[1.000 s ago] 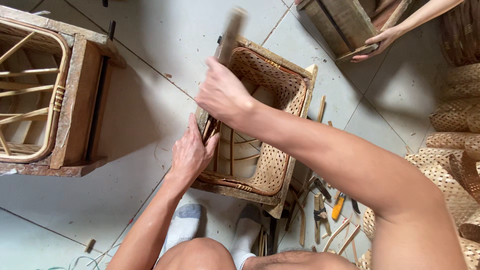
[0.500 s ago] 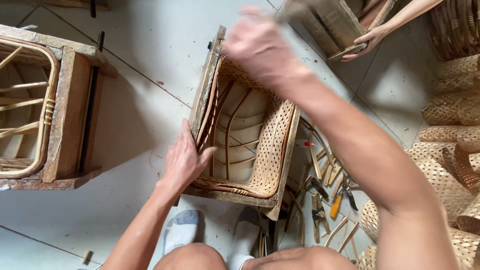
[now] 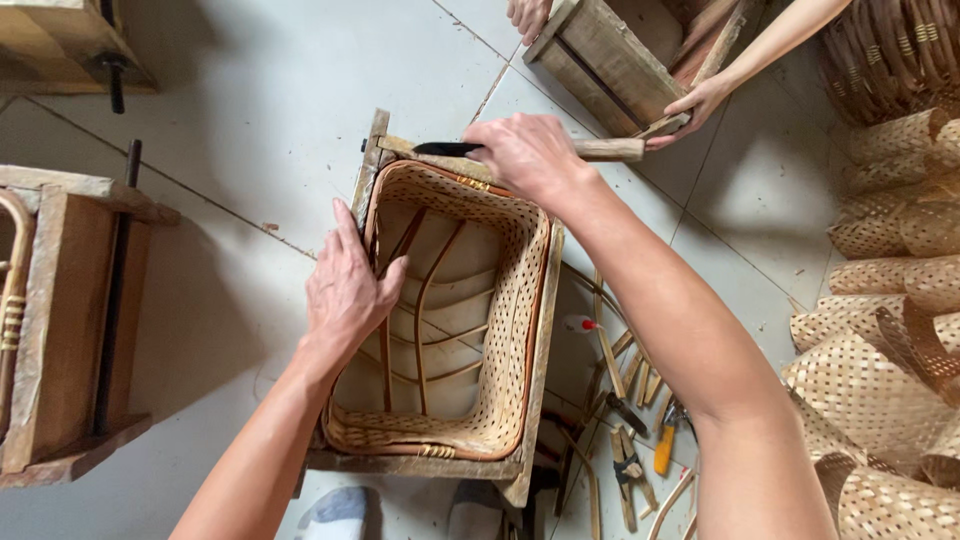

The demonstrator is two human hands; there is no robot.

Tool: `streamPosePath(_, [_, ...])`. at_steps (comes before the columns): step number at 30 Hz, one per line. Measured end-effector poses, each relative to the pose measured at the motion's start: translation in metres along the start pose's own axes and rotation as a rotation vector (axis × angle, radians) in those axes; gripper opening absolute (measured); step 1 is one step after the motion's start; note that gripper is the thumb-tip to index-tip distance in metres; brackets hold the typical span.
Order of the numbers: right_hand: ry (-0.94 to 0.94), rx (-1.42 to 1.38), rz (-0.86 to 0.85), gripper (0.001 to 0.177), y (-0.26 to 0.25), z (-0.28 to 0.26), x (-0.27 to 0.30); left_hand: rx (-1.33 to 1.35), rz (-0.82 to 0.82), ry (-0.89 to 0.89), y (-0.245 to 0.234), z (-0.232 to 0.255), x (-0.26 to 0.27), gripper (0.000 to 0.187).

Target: The person weaves a rectangular basket using thin wooden strips. They insert strips into a wooden mold, bend them to fit the corners, and secure them with a hammer and pliers. The person repeatedly adjusts and tightens the strips to form the basket's frame.

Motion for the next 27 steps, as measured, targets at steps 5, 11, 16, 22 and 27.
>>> streamPosePath(5, [-0.08,0.147,-0.027,0.019,0.006,-0.013,-0.032,-0.027,0.008,0.0,-0.003,0.006,0.003,0.101])
streamPosePath(11, [0.095,-0.081,-0.5,0.017,0.011,0.007,-0.078,-0.063,-0.134,-0.112,0.012,-0.008,0.003,0.092])
streamPosePath(16, [0.242,-0.279,-0.637,0.021,0.009,0.03,-0.086,-0.052,-0.06,-0.038,0.005,-0.002,0.004,0.094])
streamPosePath(22, [0.322,-0.503,-0.721,0.022,0.026,0.044,-0.078,-0.043,-0.08,-0.05,0.004,-0.002,0.005,0.096])
streamPosePath(27, [0.218,-0.252,-0.647,0.018,0.016,0.027,-0.083,-0.037,-0.055,-0.039,0.0,0.002,0.004,0.093])
Point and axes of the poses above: each hand's wrist, its own x-axis away from the middle knuckle, its own y-axis out of the palm, z = x × y, the point moved 9 cm from there along -x, towards the middle knuckle
